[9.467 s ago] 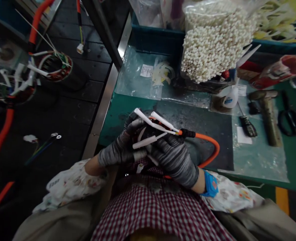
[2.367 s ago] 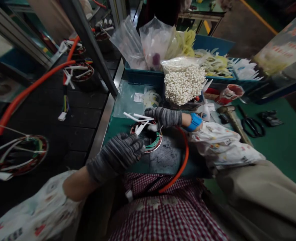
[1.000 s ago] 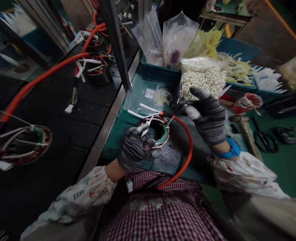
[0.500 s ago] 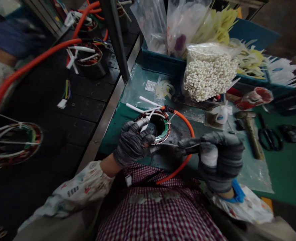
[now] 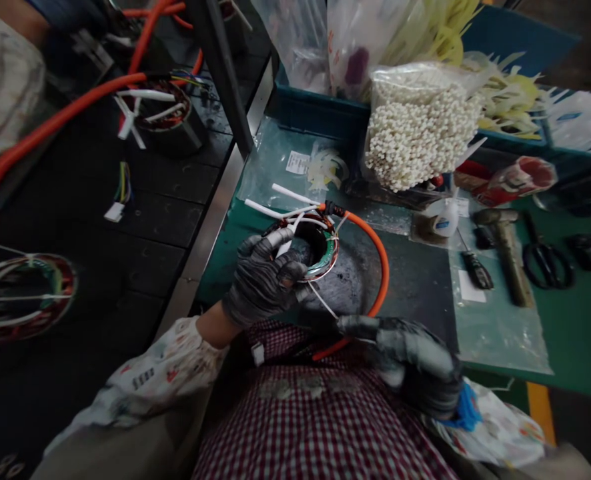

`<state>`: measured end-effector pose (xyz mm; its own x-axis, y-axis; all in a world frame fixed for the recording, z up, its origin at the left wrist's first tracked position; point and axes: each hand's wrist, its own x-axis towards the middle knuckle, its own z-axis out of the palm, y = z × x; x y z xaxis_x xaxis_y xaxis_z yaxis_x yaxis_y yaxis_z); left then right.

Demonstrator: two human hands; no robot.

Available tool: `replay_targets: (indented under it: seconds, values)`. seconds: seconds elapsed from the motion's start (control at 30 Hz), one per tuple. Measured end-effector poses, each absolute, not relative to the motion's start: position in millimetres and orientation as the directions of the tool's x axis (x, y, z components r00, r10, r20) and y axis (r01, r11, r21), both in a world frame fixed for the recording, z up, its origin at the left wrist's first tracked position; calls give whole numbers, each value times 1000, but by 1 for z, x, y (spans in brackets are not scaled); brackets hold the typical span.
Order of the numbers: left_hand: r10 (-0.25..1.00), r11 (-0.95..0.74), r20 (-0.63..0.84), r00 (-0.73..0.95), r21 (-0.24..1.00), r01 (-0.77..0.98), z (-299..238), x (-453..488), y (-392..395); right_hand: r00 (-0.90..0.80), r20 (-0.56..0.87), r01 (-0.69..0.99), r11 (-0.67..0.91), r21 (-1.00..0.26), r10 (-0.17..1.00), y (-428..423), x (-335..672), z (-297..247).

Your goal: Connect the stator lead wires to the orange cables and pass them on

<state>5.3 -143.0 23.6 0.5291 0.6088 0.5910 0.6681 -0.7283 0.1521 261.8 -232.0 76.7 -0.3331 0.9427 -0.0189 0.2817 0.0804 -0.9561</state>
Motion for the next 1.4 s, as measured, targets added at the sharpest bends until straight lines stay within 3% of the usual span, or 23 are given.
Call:
replay_targets:
  seconds: [0.13, 0.27, 0.37, 0.47, 0.57, 0.67, 1.0, 1.13, 1.2, 1.33, 1.4]
  values:
    - [569, -772, 587, 575, 142, 619, 29, -1, -134, -254, 78, 406, 179, -896, 964, -204, 243, 53]
    - [540, -823, 603, 587, 231, 519, 29, -6, -125, -162, 174, 552, 236, -800, 971, -168, 236, 39]
    - [565, -810, 594, 572, 270, 520, 25, -7, -123, -218, 254, 596, 334, -730, 942, -149, 234, 40]
    - [574, -804, 583, 575, 266, 532, 20, -6, -122, -263, 250, 481, 351, -803, 932, -136, 229, 44]
    - [548, -821, 607, 576, 258, 509, 15, -5, -121, -185, 168, 287, 217, -933, 968, -129, 229, 50]
    - [530, -830, 622, 576, 244, 501, 13, -5, -120, -303, 103, 175, 162, -971, 947, -125, 237, 58]
    - [526, -817, 663, 533, 219, 534, 16, -1, -118, -383, 151, 138, 218, -966, 911, -127, 245, 51]
    - [510, -833, 664, 547, 223, 506, 14, -3, -115, -494, 301, 100, 397, -913, 816, -127, 248, 40]
    - [529, -832, 641, 556, 263, 489, 11, -5, -115, -542, 309, 147, 451, -881, 781, -132, 249, 32]
    - [633, -769, 549, 546, 362, 527, 4, -5, -117, -406, 173, 238, 287, -928, 897, -151, 248, 18]
    - [624, -776, 585, 518, 381, 503, 2, -3, -117, -413, 190, 223, 302, -927, 891, -157, 247, 20]
